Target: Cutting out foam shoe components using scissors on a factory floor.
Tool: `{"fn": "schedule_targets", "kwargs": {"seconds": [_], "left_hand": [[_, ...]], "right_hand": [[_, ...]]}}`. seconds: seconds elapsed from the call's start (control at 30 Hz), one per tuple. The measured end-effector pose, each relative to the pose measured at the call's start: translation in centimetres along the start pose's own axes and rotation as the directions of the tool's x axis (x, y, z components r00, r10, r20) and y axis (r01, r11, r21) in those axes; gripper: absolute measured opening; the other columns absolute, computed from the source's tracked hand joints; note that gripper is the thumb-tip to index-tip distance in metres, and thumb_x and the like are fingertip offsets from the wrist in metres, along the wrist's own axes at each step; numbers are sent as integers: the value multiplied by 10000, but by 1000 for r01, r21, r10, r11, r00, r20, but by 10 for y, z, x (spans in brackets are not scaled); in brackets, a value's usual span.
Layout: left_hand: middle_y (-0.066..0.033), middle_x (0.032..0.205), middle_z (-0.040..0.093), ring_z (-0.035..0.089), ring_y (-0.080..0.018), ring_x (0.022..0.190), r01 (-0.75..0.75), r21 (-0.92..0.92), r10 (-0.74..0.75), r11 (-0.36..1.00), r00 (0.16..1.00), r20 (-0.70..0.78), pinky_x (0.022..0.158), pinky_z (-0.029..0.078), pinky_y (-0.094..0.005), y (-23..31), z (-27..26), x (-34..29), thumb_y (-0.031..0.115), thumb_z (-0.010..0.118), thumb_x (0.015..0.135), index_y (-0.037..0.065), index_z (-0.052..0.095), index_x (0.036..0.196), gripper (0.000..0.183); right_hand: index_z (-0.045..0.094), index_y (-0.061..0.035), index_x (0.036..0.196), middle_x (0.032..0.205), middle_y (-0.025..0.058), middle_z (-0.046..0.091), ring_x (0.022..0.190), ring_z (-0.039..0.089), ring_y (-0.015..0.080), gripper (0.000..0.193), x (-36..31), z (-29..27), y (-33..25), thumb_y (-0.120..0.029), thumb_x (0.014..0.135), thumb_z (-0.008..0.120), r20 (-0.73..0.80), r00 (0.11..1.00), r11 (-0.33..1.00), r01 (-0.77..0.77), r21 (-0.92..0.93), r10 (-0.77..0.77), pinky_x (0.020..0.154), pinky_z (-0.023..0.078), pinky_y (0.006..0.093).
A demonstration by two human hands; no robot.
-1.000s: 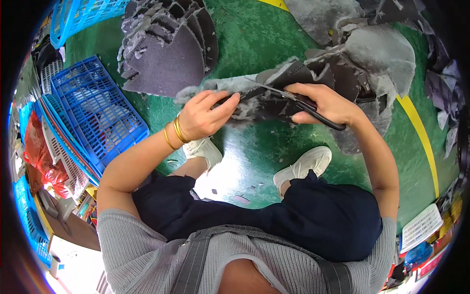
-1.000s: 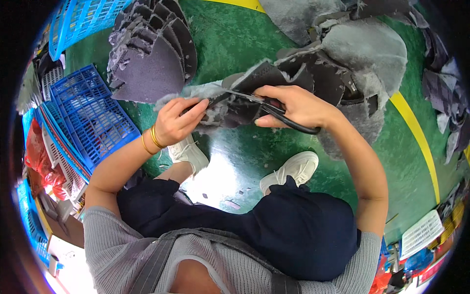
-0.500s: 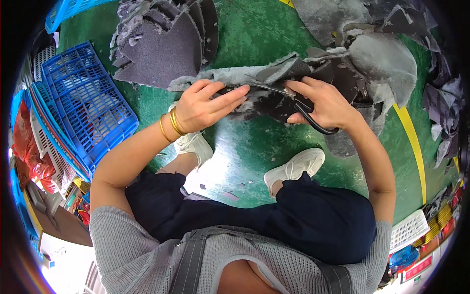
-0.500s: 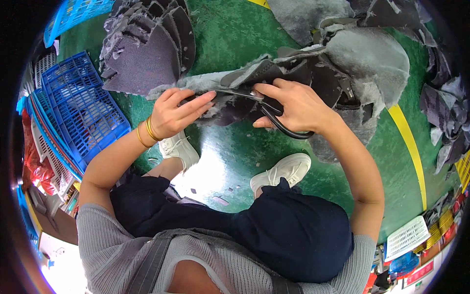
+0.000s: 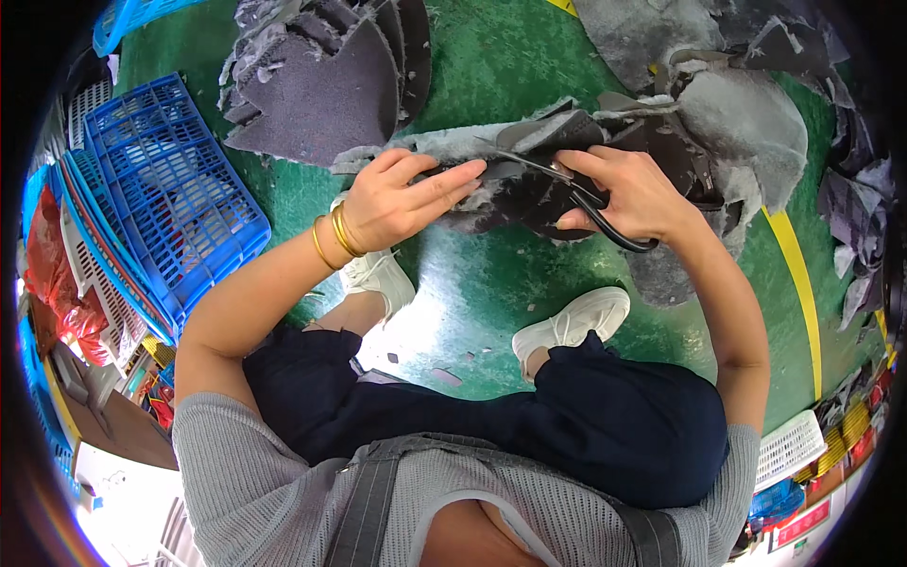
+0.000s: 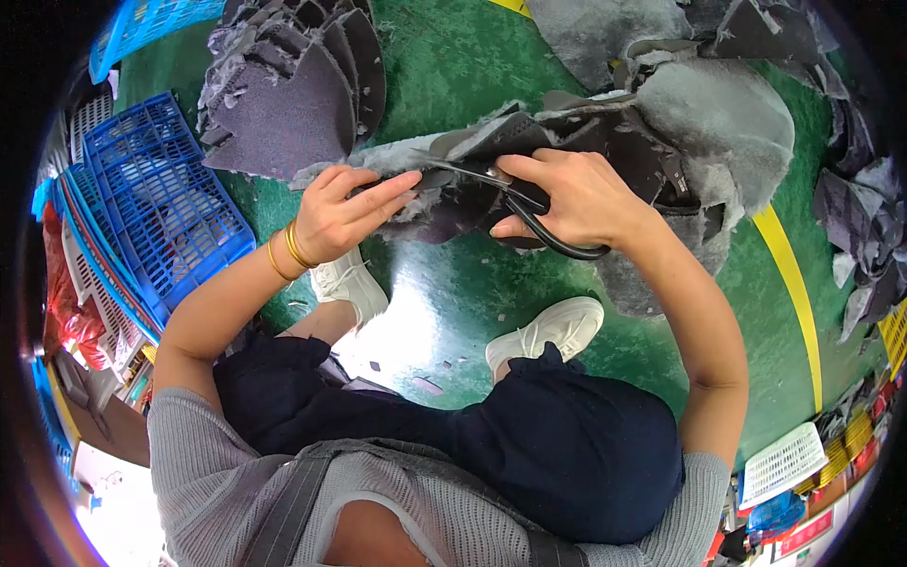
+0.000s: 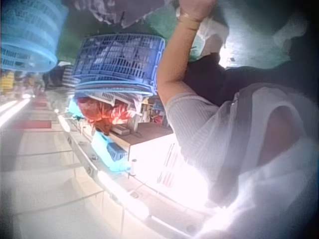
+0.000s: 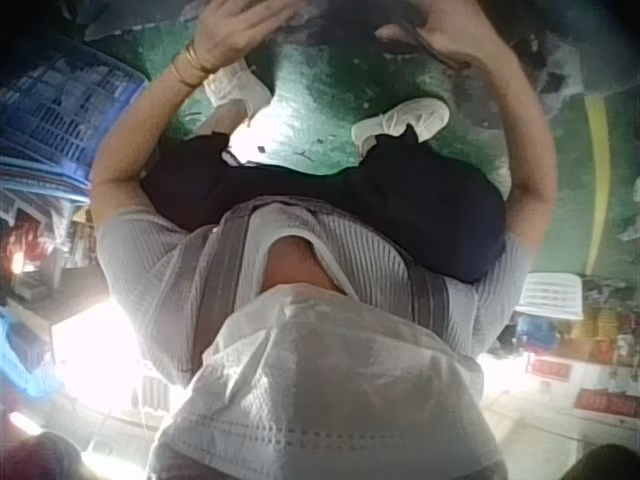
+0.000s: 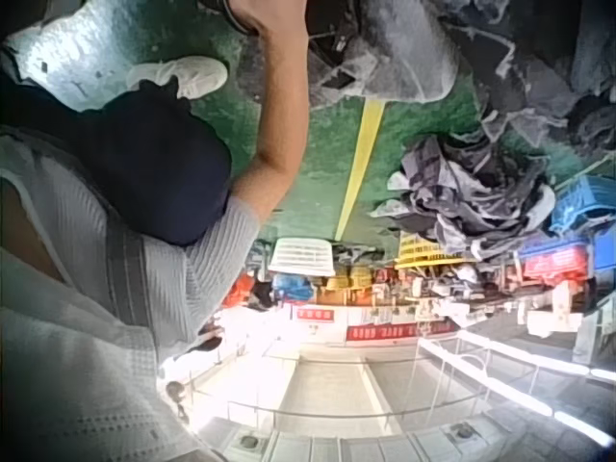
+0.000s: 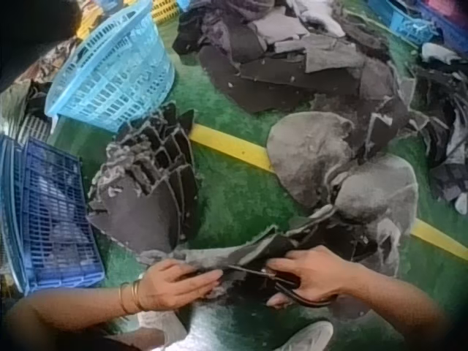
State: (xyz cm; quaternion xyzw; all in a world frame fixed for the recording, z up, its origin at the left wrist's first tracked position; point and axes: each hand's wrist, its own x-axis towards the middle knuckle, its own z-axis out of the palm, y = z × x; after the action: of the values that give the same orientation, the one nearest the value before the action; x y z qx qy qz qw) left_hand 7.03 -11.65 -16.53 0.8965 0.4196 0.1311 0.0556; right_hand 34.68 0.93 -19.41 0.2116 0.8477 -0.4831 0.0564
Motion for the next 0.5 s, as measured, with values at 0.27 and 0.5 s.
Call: {"fn": "schedule_targets", "kwargs": {"seconds": [0.27, 0.5], "left_hand": [[-40, 1191, 606, 552, -209, 759, 206, -339, -173, 918, 977, 124, 674, 456, -298, -9, -47, -29, 4, 615, 641, 58, 649, 1009, 374], [-82, 1367, 445, 460, -257, 1176, 697, 215, -626, 684, 712, -317, 977, 345, -412, -63, -92, -48, 94, 714, 673, 117, 490, 1280, 648]], "right_hand": [[558, -88, 1137, 783, 131, 579, 694, 578, 314, 631, -10, -3, 0, -512, 695, 709, -140, 989, 988, 68, 140, -48, 606, 459, 385], [553, -90, 1123, 756, 120, 566, 629, 560, 262, 617, -57, 7, 16, -505, 699, 720, -300, 950, 984, -40, 173, 92, 568, 442, 351]]}}
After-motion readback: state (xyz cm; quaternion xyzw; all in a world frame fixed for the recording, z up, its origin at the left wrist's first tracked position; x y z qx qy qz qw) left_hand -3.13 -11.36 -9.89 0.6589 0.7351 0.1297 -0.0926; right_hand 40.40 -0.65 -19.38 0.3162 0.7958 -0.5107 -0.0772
